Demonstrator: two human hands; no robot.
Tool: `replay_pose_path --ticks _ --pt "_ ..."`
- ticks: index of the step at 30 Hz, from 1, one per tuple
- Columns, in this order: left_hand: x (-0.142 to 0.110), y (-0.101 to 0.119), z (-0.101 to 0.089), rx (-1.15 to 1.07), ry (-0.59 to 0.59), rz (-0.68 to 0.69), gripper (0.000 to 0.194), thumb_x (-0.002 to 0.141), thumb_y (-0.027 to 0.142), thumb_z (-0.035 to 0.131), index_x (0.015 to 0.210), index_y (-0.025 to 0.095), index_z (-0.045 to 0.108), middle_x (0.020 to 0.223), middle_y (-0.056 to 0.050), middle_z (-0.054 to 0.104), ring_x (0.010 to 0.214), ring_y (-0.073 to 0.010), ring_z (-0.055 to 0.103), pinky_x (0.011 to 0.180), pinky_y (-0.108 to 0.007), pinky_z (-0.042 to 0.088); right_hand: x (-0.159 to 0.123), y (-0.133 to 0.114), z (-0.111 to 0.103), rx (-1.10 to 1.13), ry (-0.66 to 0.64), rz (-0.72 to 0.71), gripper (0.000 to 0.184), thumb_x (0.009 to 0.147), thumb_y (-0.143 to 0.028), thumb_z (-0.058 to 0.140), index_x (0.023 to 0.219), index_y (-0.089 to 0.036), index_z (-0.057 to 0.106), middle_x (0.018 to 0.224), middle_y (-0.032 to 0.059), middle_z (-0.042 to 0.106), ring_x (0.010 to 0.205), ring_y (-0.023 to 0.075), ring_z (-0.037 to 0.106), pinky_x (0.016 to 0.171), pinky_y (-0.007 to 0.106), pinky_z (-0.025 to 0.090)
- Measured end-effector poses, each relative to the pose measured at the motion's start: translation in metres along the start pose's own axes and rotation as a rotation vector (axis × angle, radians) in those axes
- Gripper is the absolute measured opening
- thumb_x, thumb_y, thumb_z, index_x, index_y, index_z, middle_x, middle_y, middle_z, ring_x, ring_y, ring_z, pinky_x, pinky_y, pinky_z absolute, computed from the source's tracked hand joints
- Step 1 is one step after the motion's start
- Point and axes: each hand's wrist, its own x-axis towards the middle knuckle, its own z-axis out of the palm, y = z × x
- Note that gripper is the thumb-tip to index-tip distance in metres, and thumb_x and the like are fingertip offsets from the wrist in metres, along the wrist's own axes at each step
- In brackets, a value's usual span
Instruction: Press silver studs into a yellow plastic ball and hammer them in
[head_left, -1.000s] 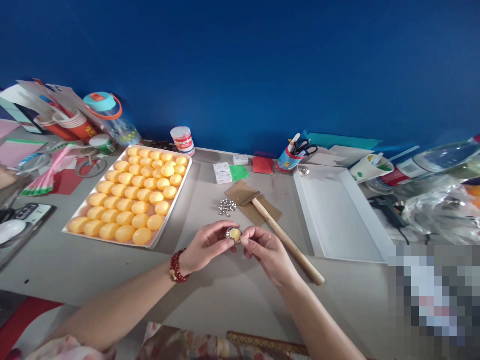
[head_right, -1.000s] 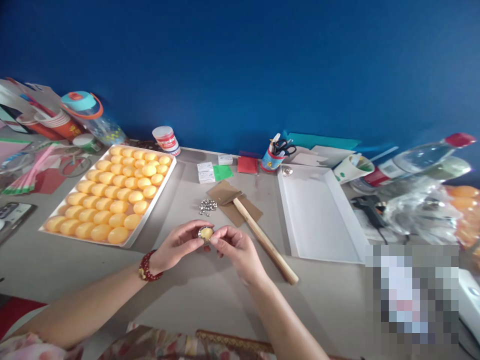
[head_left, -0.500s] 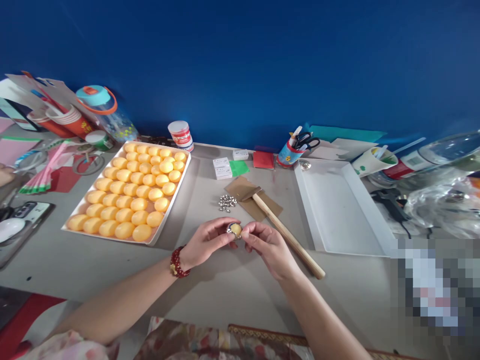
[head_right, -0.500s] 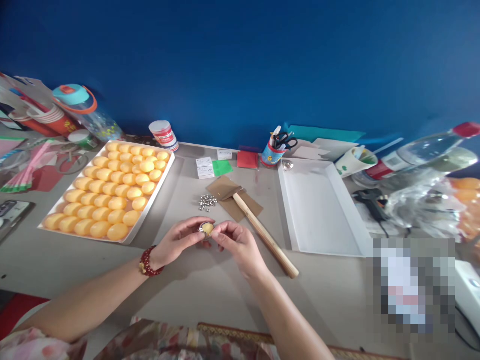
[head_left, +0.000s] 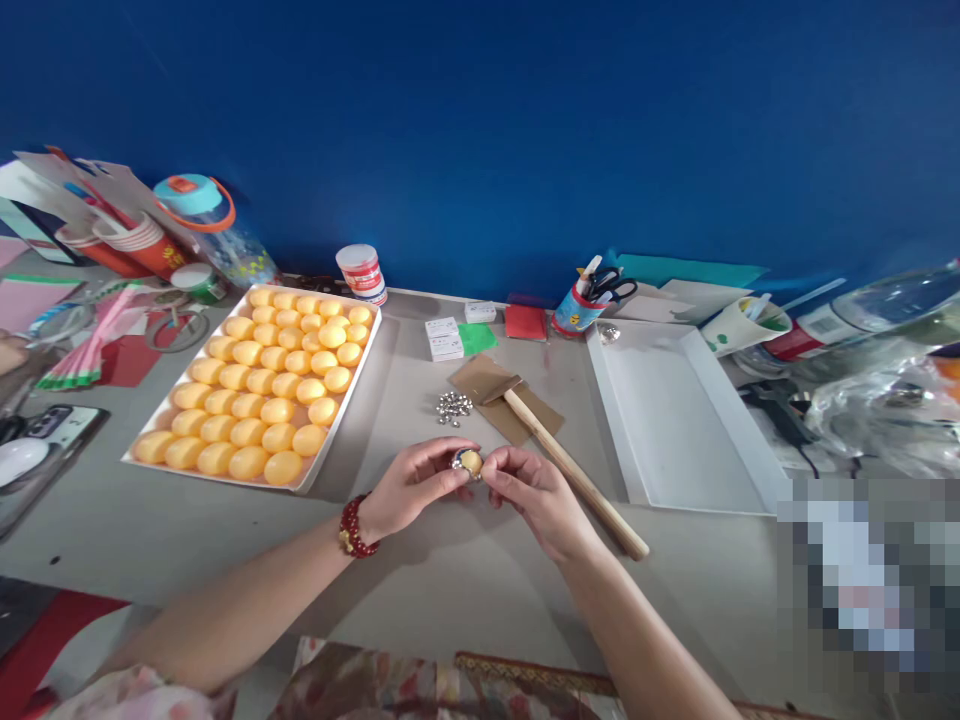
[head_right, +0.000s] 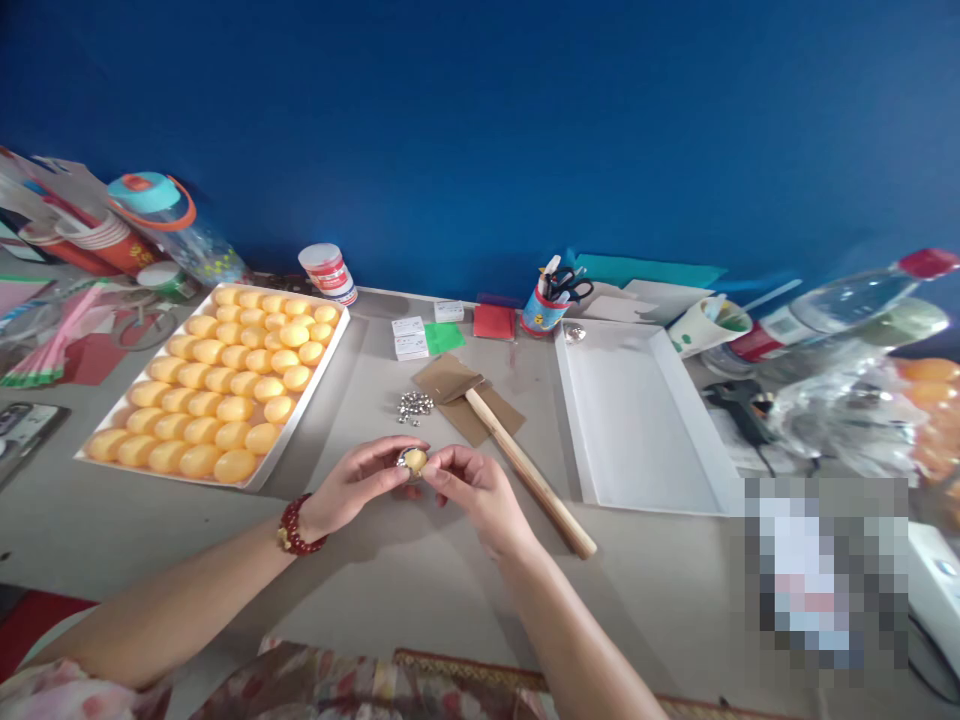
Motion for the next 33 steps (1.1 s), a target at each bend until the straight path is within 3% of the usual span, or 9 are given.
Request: replay_pose_path --ticks 16,33 --pt "-0.0005 -0.0021 0.0001 0.008 0.010 -0.018 0.034 0.085 0.032 0.070 0.115 0.017 0.068 0.101 -0.006 0.069 0.075 -0.0167 0.070 0.077 -0.033 0.059 -0.0002 -0.0008 -0.0003 0.024 -0.021 0.009 0.024 0.079 -0.040 0.079 0.079 -0.017 0.069 0.077 0.0002 0.060 0.067 0.0114 0.051 0.063 0.024 0.044" --pt "-0.0002 0.0013 0.0011 0.054 0.034 0.029 0.034 0.084 0.030 0.070 0.116 0.017 0.069 0.094 -0.005 0.065 0.080 -0.0170 0.068 0.079 -0.032 0.060 -0.0052 -0.0048 0.0067 -0.220 0.056 -0.058 0.031 0.084 -0.047 0.071 0.081 -0.017 0.062 0.074 -0.0008 0.059 0.067 0.0132 0.056 0.068 0.026 0.044"
